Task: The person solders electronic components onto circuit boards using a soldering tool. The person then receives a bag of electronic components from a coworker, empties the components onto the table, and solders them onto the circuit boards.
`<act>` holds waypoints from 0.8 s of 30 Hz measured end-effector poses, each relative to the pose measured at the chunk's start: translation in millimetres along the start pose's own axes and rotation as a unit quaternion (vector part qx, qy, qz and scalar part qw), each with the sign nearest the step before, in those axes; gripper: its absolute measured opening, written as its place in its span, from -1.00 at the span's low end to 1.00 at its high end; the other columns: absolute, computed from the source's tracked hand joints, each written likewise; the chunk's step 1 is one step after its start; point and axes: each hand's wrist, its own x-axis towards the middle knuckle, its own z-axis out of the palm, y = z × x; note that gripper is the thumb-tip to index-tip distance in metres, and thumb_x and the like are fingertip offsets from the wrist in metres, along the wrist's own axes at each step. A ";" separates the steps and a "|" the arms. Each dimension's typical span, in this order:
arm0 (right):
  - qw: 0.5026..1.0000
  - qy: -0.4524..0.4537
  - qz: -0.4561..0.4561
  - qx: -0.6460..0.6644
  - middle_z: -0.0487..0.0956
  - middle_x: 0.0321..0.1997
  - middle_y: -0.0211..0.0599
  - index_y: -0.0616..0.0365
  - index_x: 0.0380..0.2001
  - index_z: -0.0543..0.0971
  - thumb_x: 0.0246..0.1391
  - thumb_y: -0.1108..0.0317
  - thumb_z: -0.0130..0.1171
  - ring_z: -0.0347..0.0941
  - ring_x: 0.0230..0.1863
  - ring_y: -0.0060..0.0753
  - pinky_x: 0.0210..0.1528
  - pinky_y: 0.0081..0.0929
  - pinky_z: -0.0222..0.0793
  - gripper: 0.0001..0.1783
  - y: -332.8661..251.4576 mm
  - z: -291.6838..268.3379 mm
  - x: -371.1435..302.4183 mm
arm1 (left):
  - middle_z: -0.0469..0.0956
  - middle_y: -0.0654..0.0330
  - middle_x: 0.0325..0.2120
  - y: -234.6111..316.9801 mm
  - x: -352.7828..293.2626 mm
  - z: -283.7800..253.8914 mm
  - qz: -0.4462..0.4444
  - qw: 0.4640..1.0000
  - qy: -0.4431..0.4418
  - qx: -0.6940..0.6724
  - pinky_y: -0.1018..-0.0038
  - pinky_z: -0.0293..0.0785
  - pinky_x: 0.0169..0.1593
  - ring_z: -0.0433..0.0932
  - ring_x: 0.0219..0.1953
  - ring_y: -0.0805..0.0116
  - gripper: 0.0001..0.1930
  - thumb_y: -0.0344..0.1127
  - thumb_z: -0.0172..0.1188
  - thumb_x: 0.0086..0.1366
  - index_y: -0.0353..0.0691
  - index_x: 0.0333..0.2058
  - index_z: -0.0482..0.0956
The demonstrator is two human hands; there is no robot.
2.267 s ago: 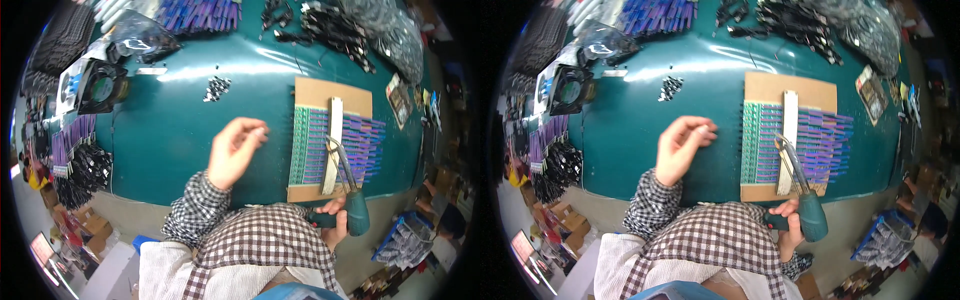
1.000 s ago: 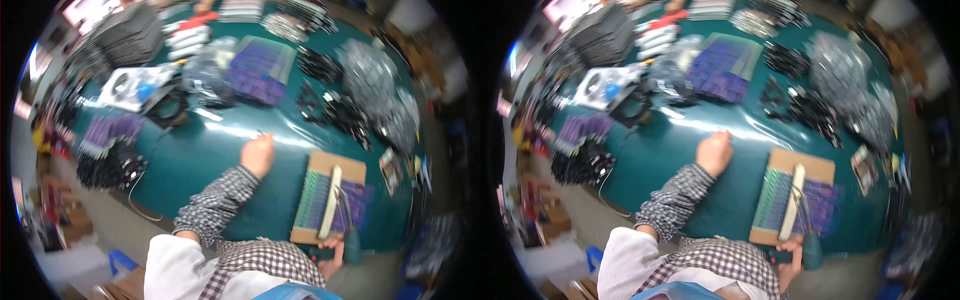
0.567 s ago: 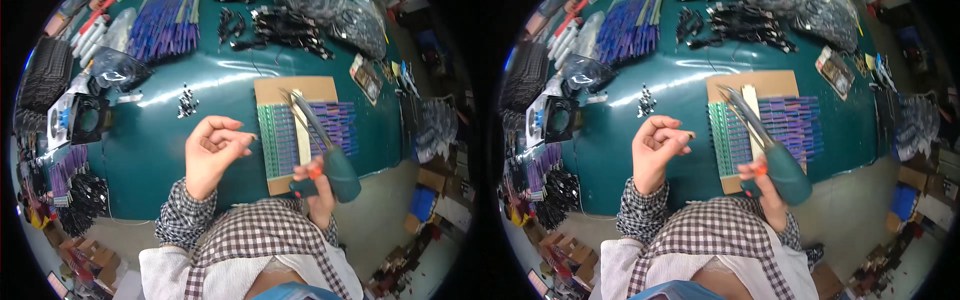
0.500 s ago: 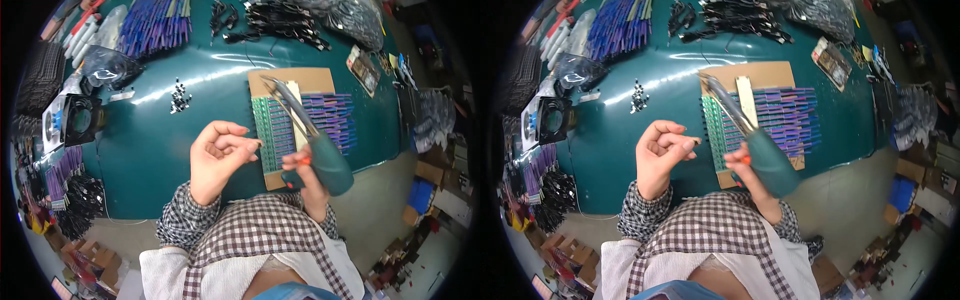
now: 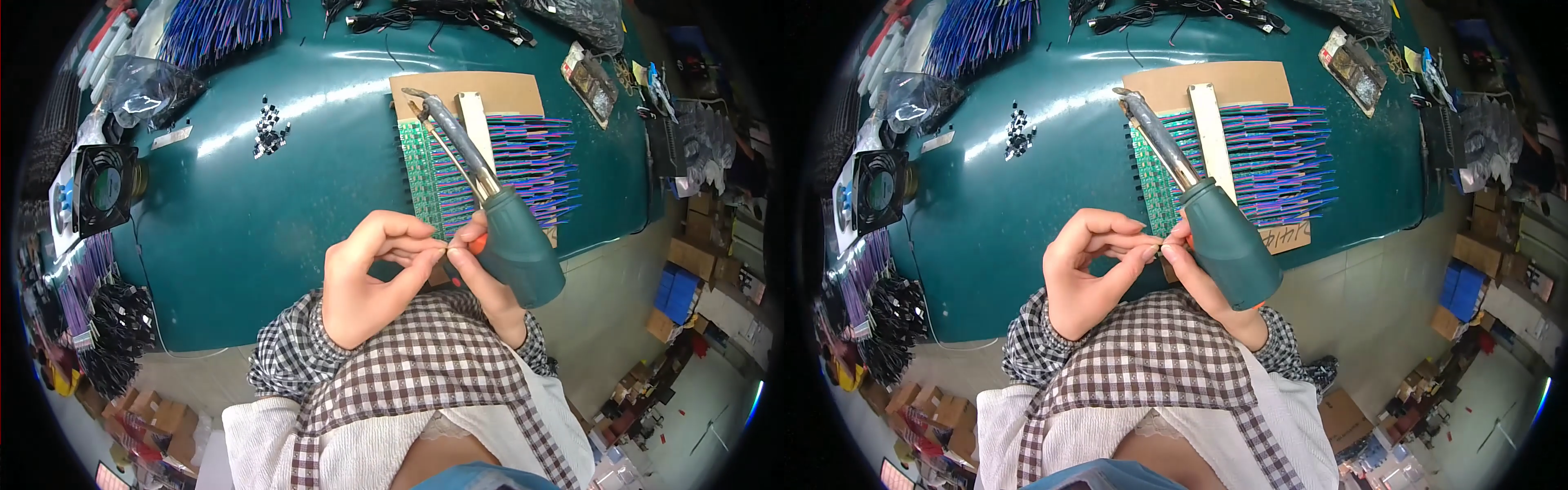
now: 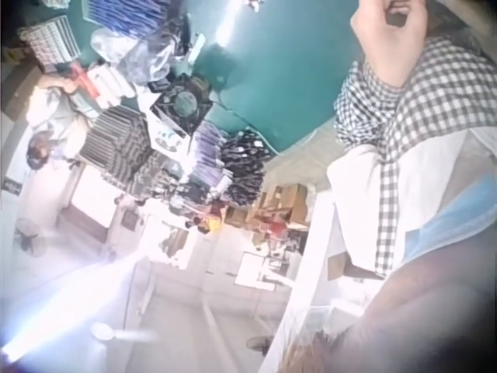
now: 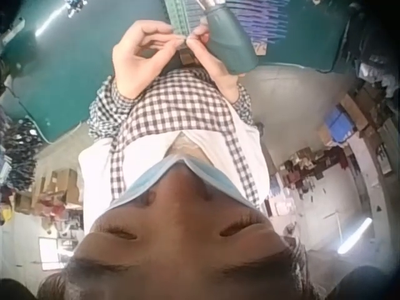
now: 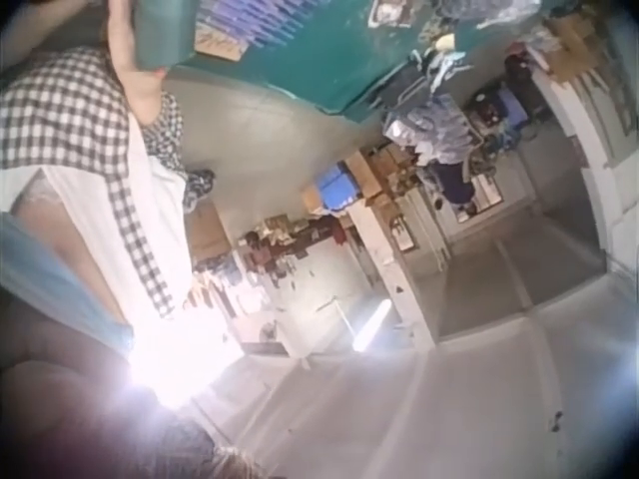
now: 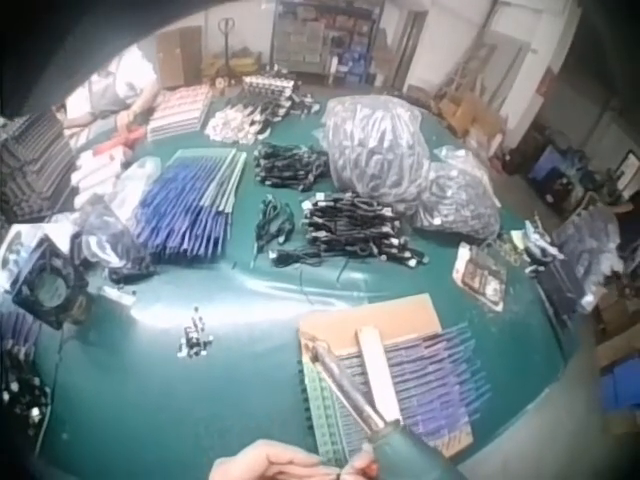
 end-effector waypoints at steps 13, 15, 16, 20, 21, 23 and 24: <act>0.995 0.046 0.046 -0.070 0.44 -0.45 -0.41 0.21 -0.39 0.42 -0.17 0.59 0.17 0.39 -0.46 -0.63 -0.41 -0.68 0.32 -0.79 6.8 2.3 -7.2 | 0.51 0.12 -0.45 -13.5 -7.6 -3.2 -0.063 0.997 -0.034 -0.013 0.66 0.45 -0.42 0.53 -0.46 0.50 -0.87 -0.56 0.13 0.05 -0.40 -0.36 0.51; 0.995 0.052 0.033 -0.084 0.45 -0.45 -0.40 0.22 -0.41 0.42 -0.17 0.59 0.17 0.39 -0.46 -0.63 -0.40 -0.68 0.33 -0.80 7.7 3.2 -7.2 | 0.51 0.11 -0.46 -13.8 -8.0 -2.9 -0.081 0.996 -0.028 -0.019 0.65 0.45 -0.41 0.53 -0.46 0.49 -0.88 -0.56 0.12 0.05 -0.40 -0.37 0.51; 0.994 0.061 0.062 -0.064 0.45 -0.45 -0.40 0.21 -0.40 0.42 -0.17 0.58 0.17 0.39 -0.46 -0.63 -0.40 -0.68 0.33 -0.80 7.3 4.8 -9.1 | 0.51 0.11 -0.46 -14.7 -8.1 -3.7 -0.083 0.996 -0.028 -0.020 0.65 0.45 -0.41 0.53 -0.46 0.49 -0.88 -0.56 0.12 0.05 -0.40 -0.37 0.51; 0.994 0.036 0.093 -0.040 0.38 -0.42 -0.27 0.22 -0.33 0.28 -0.12 0.67 -0.02 0.36 -0.37 -0.48 -0.35 -0.60 0.31 -0.76 -8.6 2.4 -5.3 | 0.52 0.16 -0.46 -22.2 -7.6 -7.3 -0.093 0.994 -0.023 -0.055 0.66 0.45 -0.36 0.52 -0.44 0.52 -0.89 -0.55 0.10 0.09 -0.40 -0.36 0.48; 0.994 0.036 0.095 -0.040 0.38 -0.42 -0.27 0.22 -0.33 0.28 -0.12 0.67 -0.02 0.36 -0.37 -0.48 -0.35 -0.60 0.31 -0.76 -7.7 -1.2 -8.1 | 0.53 0.18 -0.45 -26.1 -7.2 -7.6 -0.132 0.986 0.002 -0.100 0.66 0.44 -0.34 0.51 -0.43 0.53 -0.90 -0.53 0.09 0.10 -0.40 -0.36 0.47; 0.989 0.106 0.084 0.059 0.36 -0.40 -0.25 0.25 -0.29 0.29 -0.12 0.62 -0.04 0.35 -0.38 -0.43 -0.36 -0.57 0.30 -0.76 -3.2 -10.4 -18.4 | 0.53 0.19 -0.47 -45.6 5.3 -12.0 -0.180 0.974 0.044 -0.128 0.67 0.44 -0.32 0.50 -0.42 0.55 -0.91 -0.51 0.08 0.12 -0.38 -0.37 0.45; 0.990 0.119 0.065 0.044 0.34 -0.39 -0.24 0.28 -0.26 0.29 -0.11 0.56 -0.04 0.34 -0.40 -0.41 -0.39 -0.56 0.30 -0.74 -1.0 -13.8 -21.3 | 0.53 0.18 -0.48 -52.6 9.2 -12.7 -0.185 0.973 0.049 -0.128 0.67 0.43 -0.34 0.50 -0.44 0.54 -0.90 -0.48 0.07 0.14 -0.38 -0.37 0.45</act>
